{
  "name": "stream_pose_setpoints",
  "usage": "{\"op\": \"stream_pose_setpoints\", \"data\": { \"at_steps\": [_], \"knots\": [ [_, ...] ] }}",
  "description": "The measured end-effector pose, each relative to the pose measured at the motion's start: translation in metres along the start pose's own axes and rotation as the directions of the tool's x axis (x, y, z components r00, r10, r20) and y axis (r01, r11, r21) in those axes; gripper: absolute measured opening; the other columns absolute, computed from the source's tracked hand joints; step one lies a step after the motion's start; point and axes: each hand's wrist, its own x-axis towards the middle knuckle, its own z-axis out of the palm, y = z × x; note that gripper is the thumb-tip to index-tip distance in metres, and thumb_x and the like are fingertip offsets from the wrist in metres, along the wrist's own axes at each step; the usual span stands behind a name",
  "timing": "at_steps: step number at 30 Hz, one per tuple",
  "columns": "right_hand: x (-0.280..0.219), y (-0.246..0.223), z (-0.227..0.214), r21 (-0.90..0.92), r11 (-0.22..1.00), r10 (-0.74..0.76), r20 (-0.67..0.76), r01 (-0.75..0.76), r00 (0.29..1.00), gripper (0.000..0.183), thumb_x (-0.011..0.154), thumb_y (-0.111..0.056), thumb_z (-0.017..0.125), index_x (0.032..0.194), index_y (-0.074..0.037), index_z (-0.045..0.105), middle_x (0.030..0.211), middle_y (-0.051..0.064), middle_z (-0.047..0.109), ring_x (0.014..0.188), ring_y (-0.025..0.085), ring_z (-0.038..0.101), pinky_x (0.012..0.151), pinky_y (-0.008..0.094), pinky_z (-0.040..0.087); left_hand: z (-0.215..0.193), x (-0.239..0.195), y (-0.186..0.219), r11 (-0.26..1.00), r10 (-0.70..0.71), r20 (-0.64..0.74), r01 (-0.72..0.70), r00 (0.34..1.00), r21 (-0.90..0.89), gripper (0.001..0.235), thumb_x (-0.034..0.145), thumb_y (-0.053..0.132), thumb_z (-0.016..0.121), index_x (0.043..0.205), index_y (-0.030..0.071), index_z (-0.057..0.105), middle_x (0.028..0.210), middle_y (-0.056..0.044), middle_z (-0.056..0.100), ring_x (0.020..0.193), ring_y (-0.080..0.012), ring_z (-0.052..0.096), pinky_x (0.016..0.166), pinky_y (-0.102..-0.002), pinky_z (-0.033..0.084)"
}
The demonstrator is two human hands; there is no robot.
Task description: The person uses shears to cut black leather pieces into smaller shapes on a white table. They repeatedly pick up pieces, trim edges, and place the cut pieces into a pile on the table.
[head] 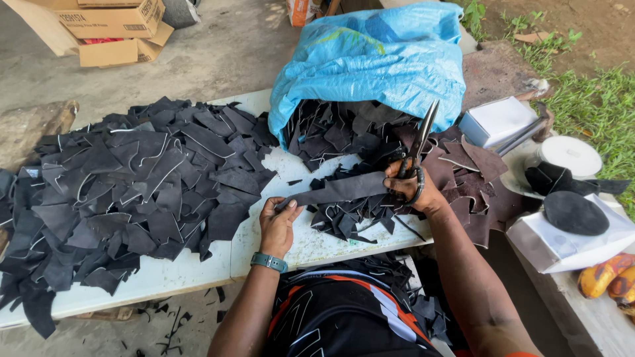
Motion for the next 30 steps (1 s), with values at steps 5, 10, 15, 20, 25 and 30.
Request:
{"op": "stream_pose_setpoints", "data": {
  "at_steps": [5, 10, 15, 20, 25, 30],
  "knots": [
    [0.000, 0.001, -0.001, 0.001, 1.000, -0.014, 0.007, 0.014, 1.000, 0.026, 0.077, -0.003, 0.084, 0.100, -0.003, 0.071, 0.090, 0.002, 0.068, 0.079, 0.013, 0.064, 0.069, 0.027, 0.052, 0.001, -0.001, 0.002, 1.000, -0.002, 0.024, 0.002, 1.000, -0.009, 0.015, 0.091, -0.004, 0.069, 0.097, 0.006, 0.060, 0.100, -0.011, 0.069, 0.096, -0.0224, 0.070, 0.095, -0.042, 0.060],
    [-0.001, -0.005, 0.003, 0.048, 0.998, -0.048, 0.021, 0.047, 0.999, 0.028, 0.075, -0.004, 0.084, 0.100, -0.003, 0.070, 0.092, 0.002, 0.070, 0.083, 0.012, 0.067, 0.072, 0.027, 0.055, 0.004, 0.001, 0.005, 0.999, -0.023, -0.007, 0.023, 1.000, -0.022, 0.016, 0.090, -0.004, 0.069, 0.097, 0.007, 0.061, 0.100, -0.009, 0.070, 0.098, -0.0224, 0.070, 0.097, -0.042, 0.060],
    [-0.002, -0.001, 0.002, -0.103, 0.992, -0.082, -0.030, 0.078, 0.996, 0.026, 0.077, -0.005, 0.084, 0.099, -0.001, 0.071, 0.090, 0.003, 0.070, 0.081, 0.012, 0.065, 0.071, 0.027, 0.053, -0.001, 0.006, -0.006, 1.000, 0.025, -0.052, -0.026, 0.998, -0.012, 0.017, 0.090, -0.007, 0.069, 0.099, 0.005, 0.061, 0.099, -0.010, 0.069, 0.095, -0.0232, 0.069, 0.095, -0.045, 0.059],
    [0.000, 0.005, -0.001, -0.043, 0.999, -0.014, -0.035, 0.013, 0.999, 0.027, 0.077, -0.007, 0.084, 0.100, -0.001, 0.071, 0.090, 0.004, 0.069, 0.080, 0.014, 0.064, 0.071, 0.029, 0.052, -0.004, 0.012, -0.012, 0.995, 0.103, -0.048, -0.103, 0.994, 0.005, 0.017, 0.089, -0.007, 0.070, 0.100, 0.003, 0.062, 0.101, -0.010, 0.069, 0.095, -0.0227, 0.070, 0.097, -0.046, 0.061],
    [-0.019, -0.025, 0.015, -0.174, 0.969, -0.184, -0.018, 0.178, 0.983, 0.028, 0.077, -0.008, 0.082, 0.101, -0.002, 0.070, 0.092, 0.001, 0.070, 0.086, 0.010, 0.065, 0.078, 0.026, 0.055, 0.018, 0.008, 0.016, 0.984, 0.138, -0.067, -0.129, 0.988, 0.123, 0.020, 0.086, -0.005, 0.072, 0.102, 0.002, 0.062, 0.100, -0.009, 0.070, 0.093, -0.0192, 0.071, 0.091, -0.047, 0.063],
    [-0.030, -0.042, 0.055, 0.361, 0.932, 0.058, -0.100, -0.018, 0.993, 0.032, 0.072, -0.005, 0.081, 0.103, -0.005, 0.071, 0.084, 0.006, 0.068, 0.070, 0.016, 0.065, 0.058, 0.028, 0.050, 0.075, 0.078, 0.096, 0.895, 0.378, 0.137, -0.399, 0.916, 0.200, 0.052, 0.084, -0.005, 0.076, 0.129, 0.005, 0.051, 0.102, -0.009, 0.069, 0.087, -0.0180, 0.067, 0.078, -0.036, 0.058]
  ]
}}
